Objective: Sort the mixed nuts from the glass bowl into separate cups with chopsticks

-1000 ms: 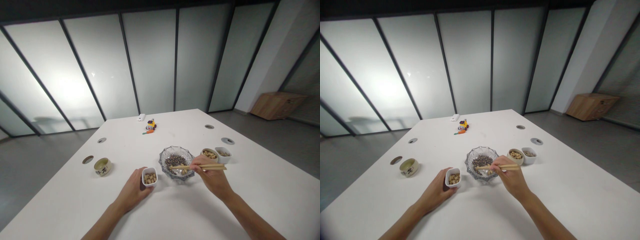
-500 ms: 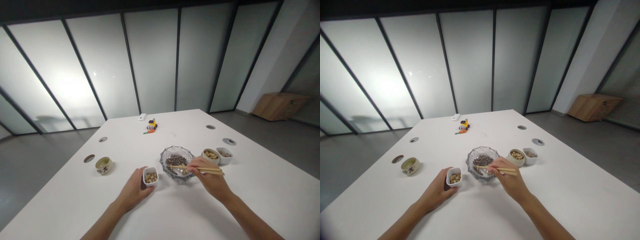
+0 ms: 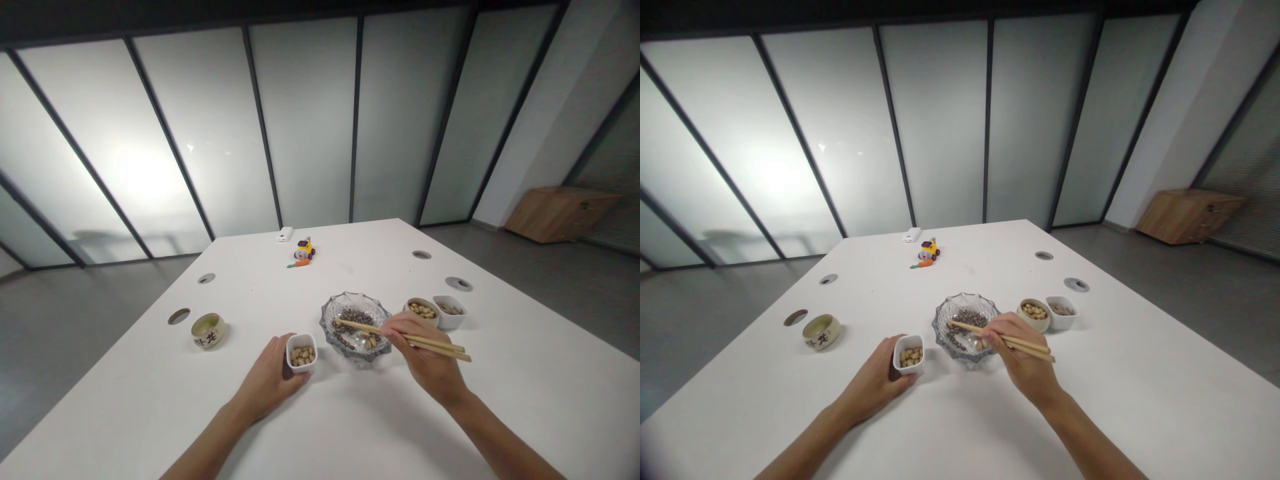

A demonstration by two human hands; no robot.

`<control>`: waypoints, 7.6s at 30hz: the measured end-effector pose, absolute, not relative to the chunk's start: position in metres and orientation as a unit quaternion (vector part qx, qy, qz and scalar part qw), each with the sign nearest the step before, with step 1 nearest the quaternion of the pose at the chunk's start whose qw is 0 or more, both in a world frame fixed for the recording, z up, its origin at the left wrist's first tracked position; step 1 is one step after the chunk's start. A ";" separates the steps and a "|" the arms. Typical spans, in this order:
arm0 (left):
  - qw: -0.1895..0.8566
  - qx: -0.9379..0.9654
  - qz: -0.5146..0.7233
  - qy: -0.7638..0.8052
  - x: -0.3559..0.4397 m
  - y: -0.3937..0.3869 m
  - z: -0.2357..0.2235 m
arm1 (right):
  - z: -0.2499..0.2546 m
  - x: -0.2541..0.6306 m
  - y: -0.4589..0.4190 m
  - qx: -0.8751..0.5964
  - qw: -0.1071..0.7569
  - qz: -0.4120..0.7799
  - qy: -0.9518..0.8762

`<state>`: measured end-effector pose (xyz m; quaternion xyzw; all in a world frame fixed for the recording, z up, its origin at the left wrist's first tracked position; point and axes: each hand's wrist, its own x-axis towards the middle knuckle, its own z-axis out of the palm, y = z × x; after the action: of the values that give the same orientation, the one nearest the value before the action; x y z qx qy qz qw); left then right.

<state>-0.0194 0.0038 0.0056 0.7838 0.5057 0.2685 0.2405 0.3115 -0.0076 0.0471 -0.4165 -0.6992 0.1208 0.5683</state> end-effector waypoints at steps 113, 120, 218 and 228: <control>0.200 0.807 0.230 0.506 -0.008 0.001 0.007 | 0.056 0.293 -0.026 -0.368 0.652 0.054 -0.661; 0.203 0.808 0.225 0.505 -0.010 0.000 0.008 | 0.061 0.325 -0.006 -0.464 0.526 0.000 -0.713; 0.209 0.837 0.254 0.437 0.005 -0.017 0.012 | 0.115 0.268 -0.061 -0.370 0.504 -0.119 -0.771; 0.172 0.870 0.242 0.393 0.026 -0.037 -0.001 | 0.059 0.208 -0.088 -0.656 0.089 0.095 -0.744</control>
<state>0.0261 -0.0372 -0.0012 0.8704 0.3927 0.2418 0.1724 0.2085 -0.0877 0.0589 -0.6557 -0.7437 0.0949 0.0893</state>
